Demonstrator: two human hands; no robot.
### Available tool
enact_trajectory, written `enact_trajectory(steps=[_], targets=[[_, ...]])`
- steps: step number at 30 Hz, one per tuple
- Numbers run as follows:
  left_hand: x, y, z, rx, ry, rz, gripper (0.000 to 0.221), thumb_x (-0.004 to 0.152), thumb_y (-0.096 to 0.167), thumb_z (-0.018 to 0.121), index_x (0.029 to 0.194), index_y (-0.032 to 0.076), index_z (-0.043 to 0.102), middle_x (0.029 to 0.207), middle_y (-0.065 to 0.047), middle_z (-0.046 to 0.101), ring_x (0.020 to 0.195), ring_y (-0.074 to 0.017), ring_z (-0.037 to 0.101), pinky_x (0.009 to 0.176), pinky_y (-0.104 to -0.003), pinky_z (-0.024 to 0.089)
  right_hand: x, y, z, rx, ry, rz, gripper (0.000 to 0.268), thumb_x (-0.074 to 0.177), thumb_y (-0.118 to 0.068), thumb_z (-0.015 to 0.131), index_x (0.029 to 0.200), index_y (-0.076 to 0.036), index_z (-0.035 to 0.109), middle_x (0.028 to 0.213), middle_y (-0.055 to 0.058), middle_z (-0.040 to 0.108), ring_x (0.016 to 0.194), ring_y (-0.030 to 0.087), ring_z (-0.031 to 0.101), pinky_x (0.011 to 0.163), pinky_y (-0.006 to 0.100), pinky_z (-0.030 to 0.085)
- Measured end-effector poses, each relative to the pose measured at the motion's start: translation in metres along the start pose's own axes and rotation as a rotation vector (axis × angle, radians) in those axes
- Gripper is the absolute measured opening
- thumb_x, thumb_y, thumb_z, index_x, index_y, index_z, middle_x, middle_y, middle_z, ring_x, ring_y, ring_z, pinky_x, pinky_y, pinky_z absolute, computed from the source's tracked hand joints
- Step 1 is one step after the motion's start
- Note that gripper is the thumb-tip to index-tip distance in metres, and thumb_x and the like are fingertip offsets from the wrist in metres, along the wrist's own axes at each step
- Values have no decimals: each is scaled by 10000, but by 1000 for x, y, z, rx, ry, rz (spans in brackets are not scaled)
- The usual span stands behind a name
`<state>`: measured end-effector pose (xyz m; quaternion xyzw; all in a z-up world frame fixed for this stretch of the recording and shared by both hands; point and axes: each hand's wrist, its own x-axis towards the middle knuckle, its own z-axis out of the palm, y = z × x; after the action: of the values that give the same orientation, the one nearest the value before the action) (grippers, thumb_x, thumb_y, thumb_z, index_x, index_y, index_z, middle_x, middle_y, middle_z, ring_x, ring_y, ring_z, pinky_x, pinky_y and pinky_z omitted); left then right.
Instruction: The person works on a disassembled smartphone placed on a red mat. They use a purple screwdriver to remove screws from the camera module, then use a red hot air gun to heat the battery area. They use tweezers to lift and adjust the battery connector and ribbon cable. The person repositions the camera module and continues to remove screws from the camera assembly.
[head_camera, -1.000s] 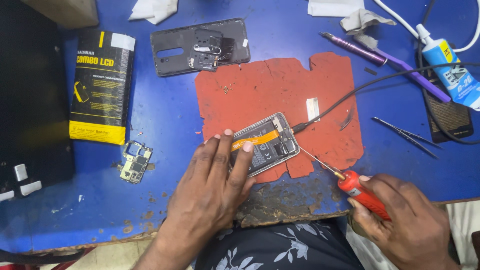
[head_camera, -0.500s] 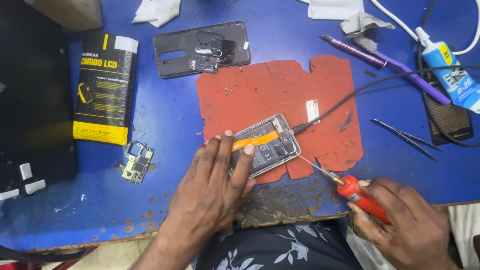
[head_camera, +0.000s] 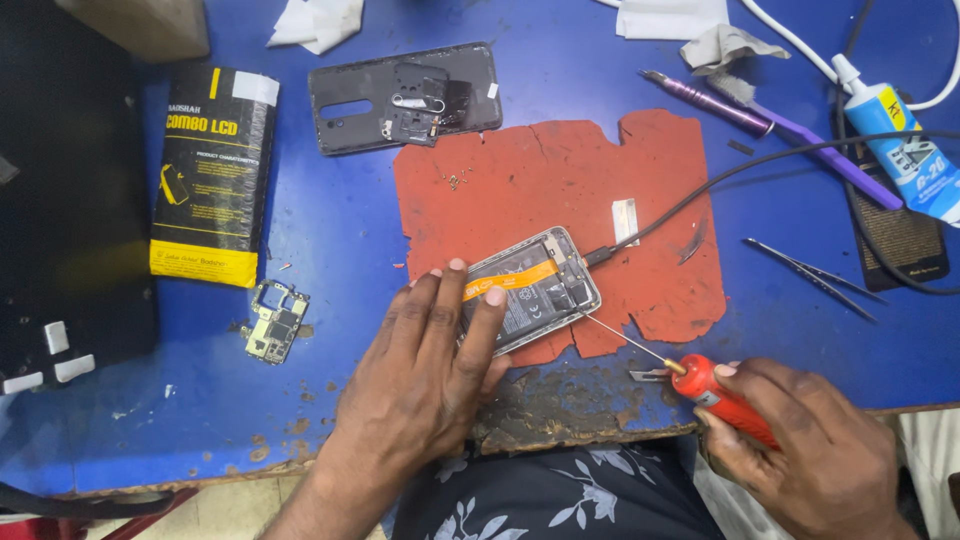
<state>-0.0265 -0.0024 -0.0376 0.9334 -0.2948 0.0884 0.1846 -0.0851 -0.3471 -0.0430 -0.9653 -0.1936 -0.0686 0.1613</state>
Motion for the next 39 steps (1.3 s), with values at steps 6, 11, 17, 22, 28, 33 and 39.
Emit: enact_trajectory(steps=[6,11,17,22,28,33,39], targets=[[4,-1,-2,-20,-23,-18,652,988,330,652,1475,14,355,1394,-348,506,1197,-506,561,1010,-598,483,4,-5,-4,193,110,175,495,774,-167,828,1193,-28,604,1095,175,687,949,236,727,804,347,612],[16,-10,-11,-4,-19,3,711,885,380,713,1449,40,447,1376,-252,545,1217,-437,581,1065,-581,458,20,-3,-12,769,122,520,546,818,-45,757,1317,9,541,1200,130,673,1044,166,684,889,279,576],[35,35,-17,-510,104,-148,656,901,390,773,1388,35,516,1268,-184,660,1166,-359,650,1025,-490,502,30,-18,1,1008,165,502,558,851,13,730,1363,9,507,1240,110,637,1106,144,645,954,265,551],[59,61,-9,-1200,-57,-323,636,919,311,713,1438,4,512,1225,-149,702,1040,-254,745,872,-359,599,35,-30,13,1124,109,416,588,826,10,741,1363,9,501,1219,110,635,997,128,652,846,246,556],[61,65,0,-1181,-20,-324,384,918,121,740,1267,0,635,1137,-119,720,963,-237,762,796,-319,613,37,-16,24,1407,128,470,550,900,-65,700,1403,25,494,1168,175,660,879,200,683,725,310,587],[48,46,4,-1024,176,-221,108,976,12,709,1082,12,689,997,-114,725,901,-232,759,783,-333,604,41,-7,24,1664,114,398,526,954,-102,716,1408,44,495,1150,232,665,913,273,696,700,376,604],[24,-66,-39,-18,341,-303,199,837,-67,604,1007,16,665,967,-154,661,957,-357,647,845,-462,524,47,0,9,1071,29,472,552,937,-78,709,1442,30,512,1204,201,669,917,233,697,722,359,592]])
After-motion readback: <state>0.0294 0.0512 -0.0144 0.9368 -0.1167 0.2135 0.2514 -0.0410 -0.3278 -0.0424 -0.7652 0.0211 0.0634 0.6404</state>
